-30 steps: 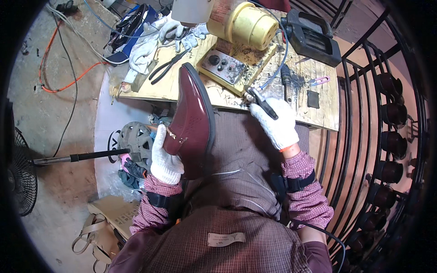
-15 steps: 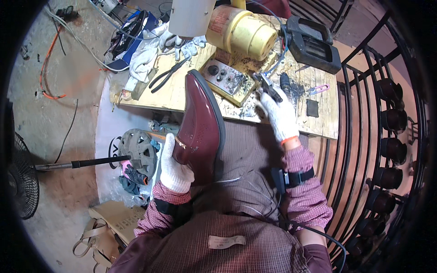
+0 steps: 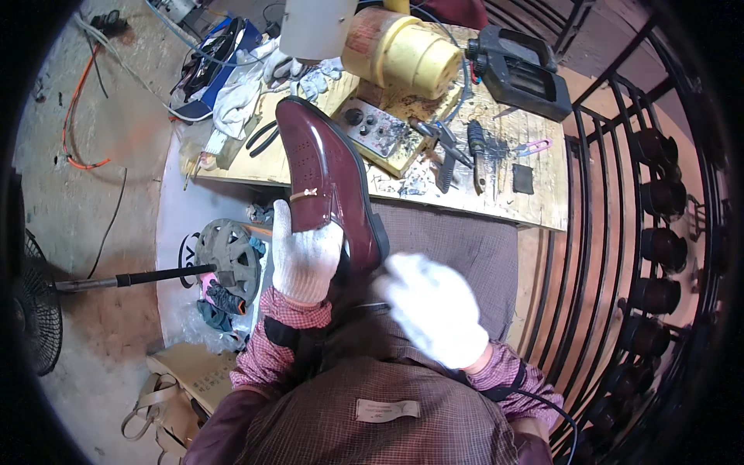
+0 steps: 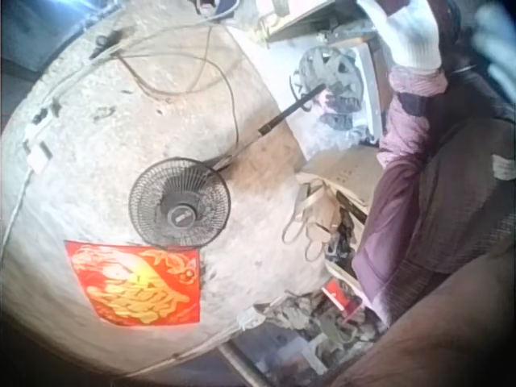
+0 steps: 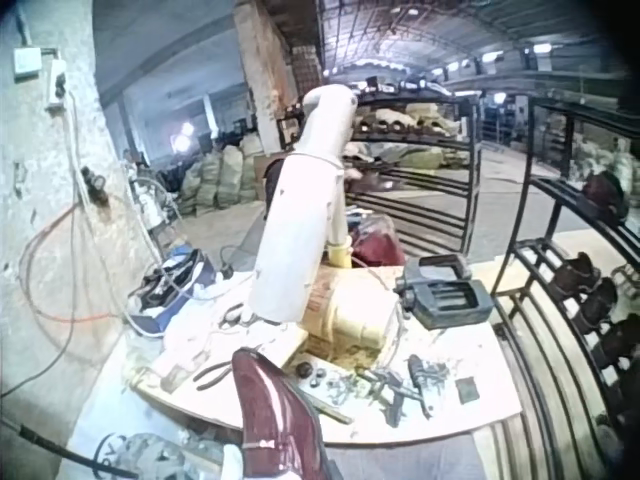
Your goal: The recorder is inspecting, cleaning, and applying finishing touches to leather dress shoes in a factory setting.
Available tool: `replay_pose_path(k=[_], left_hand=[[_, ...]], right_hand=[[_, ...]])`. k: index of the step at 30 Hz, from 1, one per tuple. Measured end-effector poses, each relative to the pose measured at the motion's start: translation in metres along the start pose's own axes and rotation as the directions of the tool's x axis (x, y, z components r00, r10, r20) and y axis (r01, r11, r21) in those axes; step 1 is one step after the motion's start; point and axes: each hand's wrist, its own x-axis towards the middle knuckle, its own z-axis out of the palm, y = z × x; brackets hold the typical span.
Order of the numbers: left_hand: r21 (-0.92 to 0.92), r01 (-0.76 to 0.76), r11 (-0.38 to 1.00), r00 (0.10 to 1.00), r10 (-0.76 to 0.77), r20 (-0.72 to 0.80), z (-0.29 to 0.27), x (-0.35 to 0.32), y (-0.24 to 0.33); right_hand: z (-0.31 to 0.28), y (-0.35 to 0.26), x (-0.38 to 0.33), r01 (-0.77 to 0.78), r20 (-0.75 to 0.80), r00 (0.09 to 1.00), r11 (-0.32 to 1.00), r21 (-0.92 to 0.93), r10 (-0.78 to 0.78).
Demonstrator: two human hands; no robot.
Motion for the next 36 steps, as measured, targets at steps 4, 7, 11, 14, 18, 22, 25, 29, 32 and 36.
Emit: replay_pose_path(k=[4,7,11,14,18,22,25,29,32,36], left_hand=[[-0.073,0.228,0.971,0.97,-0.22,0.104,0.013,-0.022,-0.025],[0.026,0.326,0.945,0.941,-0.327,0.088,0.033,-0.019,-0.055],[0.006,0.543,0.84,0.826,-0.535,0.179,0.069,-0.021,-0.065],[0.455,0.423,0.784,0.609,-0.618,0.498,0.087,-0.026,-0.046],[0.312,0.59,0.745,0.658,-0.667,0.348,0.088,-0.027,-0.038],[0.464,0.501,0.731,0.733,-0.643,0.221,0.076,-0.028,-0.043],[0.5,0.474,0.725,0.765,-0.62,0.173,0.068,-0.031,-0.039],[0.514,0.446,0.733,0.794,-0.589,0.151,0.056,-0.031,-0.03],[0.418,0.434,0.798,0.784,-0.563,0.26,0.045,-0.027,-0.026],[0.365,0.458,0.811,0.794,-0.558,0.243,0.035,-0.022,-0.026]], right_hand=[[0.022,-0.01,0.004,0.276,0.156,0.954,0.953,-0.124,-0.256],[0.026,-0.013,0.001,-0.19,0.248,0.955,0.978,0.08,0.165],[-0.009,-0.004,-0.023,0.059,-0.01,0.998,0.951,-0.302,-0.065],[-0.063,0.018,-0.05,-0.052,-0.192,0.981,0.946,-0.319,-0.01],[-0.171,0.065,-0.072,-0.31,-0.381,0.916,0.822,-0.479,0.123],[-0.302,0.118,-0.074,-0.6,-0.705,0.709,0.546,-0.584,0.024],[-0.38,0.152,-0.079,-0.892,-0.785,0.452,0.235,-0.387,0.423],[-0.401,0.175,-0.104,-0.95,-0.787,0.29,0.066,-0.305,0.544],[-0.393,0.172,-0.143,-0.96,-0.931,0.263,0.164,-0.227,0.252],[-0.394,0.167,-0.197,-0.976,-0.82,0.047,0.199,0.083,0.571]])
